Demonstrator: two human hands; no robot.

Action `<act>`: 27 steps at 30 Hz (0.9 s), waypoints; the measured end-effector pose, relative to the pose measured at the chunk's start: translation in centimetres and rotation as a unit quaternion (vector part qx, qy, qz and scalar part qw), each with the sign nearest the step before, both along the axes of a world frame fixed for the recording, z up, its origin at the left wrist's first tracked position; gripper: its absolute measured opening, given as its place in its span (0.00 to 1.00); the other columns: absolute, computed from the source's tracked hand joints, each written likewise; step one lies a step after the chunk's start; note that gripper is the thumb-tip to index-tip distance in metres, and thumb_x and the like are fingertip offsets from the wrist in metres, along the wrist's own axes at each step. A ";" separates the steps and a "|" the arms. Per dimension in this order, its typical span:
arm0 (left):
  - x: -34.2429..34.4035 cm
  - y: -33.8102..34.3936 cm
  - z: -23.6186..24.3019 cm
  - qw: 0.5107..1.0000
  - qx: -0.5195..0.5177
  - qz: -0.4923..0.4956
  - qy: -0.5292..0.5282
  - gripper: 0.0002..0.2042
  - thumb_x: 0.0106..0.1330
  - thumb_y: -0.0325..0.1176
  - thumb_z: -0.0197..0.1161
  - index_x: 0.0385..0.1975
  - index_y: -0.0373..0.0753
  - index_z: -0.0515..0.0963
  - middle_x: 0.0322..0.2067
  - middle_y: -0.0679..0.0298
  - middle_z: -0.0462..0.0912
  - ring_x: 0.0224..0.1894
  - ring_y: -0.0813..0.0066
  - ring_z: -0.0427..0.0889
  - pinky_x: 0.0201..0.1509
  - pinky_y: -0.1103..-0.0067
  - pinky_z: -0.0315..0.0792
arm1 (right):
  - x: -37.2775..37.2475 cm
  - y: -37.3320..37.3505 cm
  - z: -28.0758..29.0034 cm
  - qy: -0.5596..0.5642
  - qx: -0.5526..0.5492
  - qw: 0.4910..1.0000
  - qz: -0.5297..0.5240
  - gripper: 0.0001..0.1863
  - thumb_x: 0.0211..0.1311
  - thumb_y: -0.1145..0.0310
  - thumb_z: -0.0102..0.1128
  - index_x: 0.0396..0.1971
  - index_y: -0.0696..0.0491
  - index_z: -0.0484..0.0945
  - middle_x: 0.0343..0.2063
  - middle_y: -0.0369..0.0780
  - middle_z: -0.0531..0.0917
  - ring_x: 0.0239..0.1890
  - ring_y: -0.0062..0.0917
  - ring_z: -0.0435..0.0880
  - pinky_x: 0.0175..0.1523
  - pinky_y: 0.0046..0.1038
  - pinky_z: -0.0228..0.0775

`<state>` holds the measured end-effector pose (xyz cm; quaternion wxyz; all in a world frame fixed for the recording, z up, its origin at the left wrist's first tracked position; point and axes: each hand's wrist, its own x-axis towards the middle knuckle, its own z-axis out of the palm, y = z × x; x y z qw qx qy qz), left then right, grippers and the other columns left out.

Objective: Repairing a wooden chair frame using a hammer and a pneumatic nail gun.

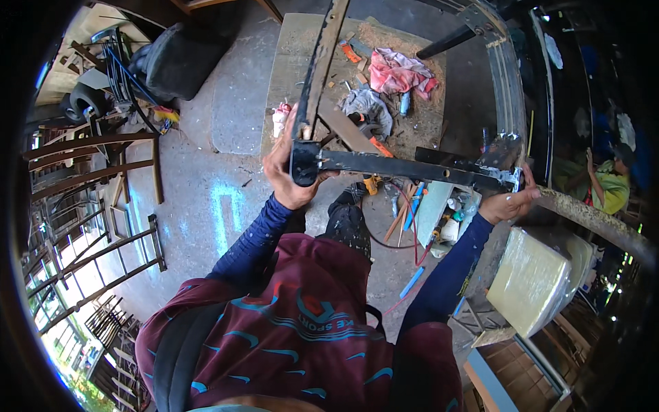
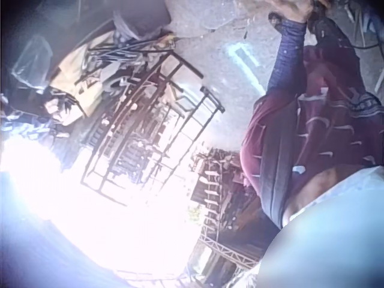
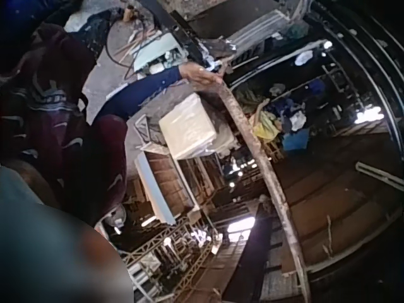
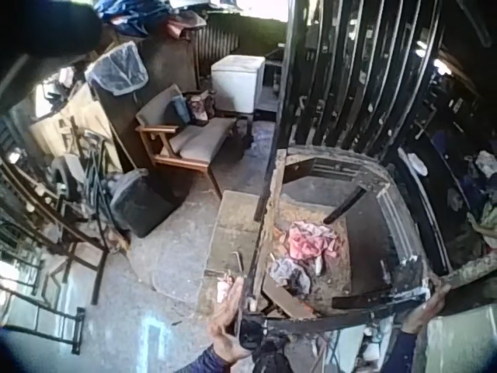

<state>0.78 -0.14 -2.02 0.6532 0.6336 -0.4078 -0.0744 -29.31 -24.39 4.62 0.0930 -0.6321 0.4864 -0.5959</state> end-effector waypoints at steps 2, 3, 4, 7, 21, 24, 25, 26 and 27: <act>-0.1 -0.1 -0.2 1.000 -0.025 0.002 -0.001 0.50 0.39 0.42 0.85 0.65 0.28 0.69 0.64 0.43 0.72 0.68 0.51 0.71 0.72 0.64 0.60 | -0.3 0.3 0.1 -0.013 0.023 1.000 0.011 0.38 0.77 0.39 0.32 0.51 0.61 0.79 0.45 0.47 0.85 0.48 0.32 0.82 0.57 0.34 0.74; -0.1 0.0 -0.2 1.000 -0.026 0.000 -0.003 0.50 0.38 0.42 0.85 0.65 0.28 0.69 0.64 0.44 0.72 0.68 0.51 0.71 0.72 0.64 0.60 | 0.0 0.7 0.5 -0.030 0.050 0.998 0.021 0.36 0.78 0.41 0.32 0.56 0.59 0.76 0.47 0.46 0.84 0.51 0.33 0.82 0.59 0.34 0.73; -0.1 -0.1 -0.2 1.000 -0.028 0.000 -0.007 0.50 0.38 0.42 0.85 0.64 0.29 0.69 0.64 0.44 0.72 0.68 0.51 0.71 0.72 0.64 0.60 | 0.1 1.0 1.0 -0.014 0.069 0.997 0.024 0.36 0.77 0.40 0.34 0.64 0.57 0.69 0.50 0.49 0.82 0.53 0.34 0.80 0.63 0.34 0.70; -0.2 -0.3 0.2 0.999 -0.049 0.002 -0.001 0.42 0.43 0.35 0.79 0.62 0.28 0.72 0.61 0.43 0.75 0.67 0.50 0.73 0.71 0.64 0.62 | -0.7 1.2 1.4 0.006 0.073 0.997 -0.001 0.35 0.78 0.42 0.36 0.65 0.59 0.67 0.55 0.50 0.79 0.56 0.35 0.79 0.65 0.33 0.66; -0.1 -0.3 -0.4 0.998 -0.066 0.018 -0.015 0.50 0.36 0.46 0.85 0.63 0.29 0.71 0.62 0.45 0.74 0.66 0.50 0.73 0.71 0.64 0.63 | -1.5 1.1 1.5 0.100 0.095 0.990 -0.019 0.32 0.78 0.46 0.42 0.54 0.61 0.80 0.53 0.46 0.82 0.57 0.31 0.77 0.67 0.32 0.62; 0.3 0.1 0.3 0.999 -0.044 -0.017 -0.020 0.51 0.38 0.44 0.83 0.66 0.31 0.67 0.65 0.45 0.70 0.71 0.48 0.65 0.73 0.60 0.59 | -2.0 0.9 1.6 0.088 0.110 0.990 -0.012 0.30 0.77 0.47 0.45 0.54 0.62 0.80 0.52 0.46 0.83 0.55 0.29 0.78 0.65 0.31 0.64; 0.4 0.3 0.8 0.999 -0.024 -0.036 -0.029 0.58 0.33 0.52 0.85 0.68 0.31 0.65 0.67 0.44 0.68 0.73 0.46 0.61 0.74 0.58 0.57 | -2.0 1.0 1.7 0.086 0.110 0.990 -0.015 0.30 0.77 0.48 0.45 0.54 0.61 0.80 0.51 0.46 0.84 0.54 0.29 0.78 0.64 0.31 0.65; 1.1 1.1 1.2 0.995 0.016 -0.080 -0.050 0.65 0.29 0.55 0.85 0.71 0.31 0.59 0.70 0.43 0.62 0.76 0.46 0.53 0.76 0.56 0.51 | -2.0 1.1 1.5 0.084 0.112 0.990 -0.012 0.30 0.77 0.48 0.45 0.54 0.61 0.80 0.51 0.46 0.84 0.54 0.29 0.78 0.64 0.31 0.65; 1.4 1.9 2.5 0.995 0.016 -0.081 -0.053 0.65 0.29 0.55 0.85 0.71 0.31 0.59 0.70 0.43 0.62 0.76 0.46 0.53 0.76 0.56 0.51 | -2.2 1.2 1.6 0.080 0.103 0.991 -0.019 0.29 0.77 0.48 0.46 0.53 0.61 0.80 0.50 0.45 0.84 0.53 0.28 0.79 0.63 0.30 0.66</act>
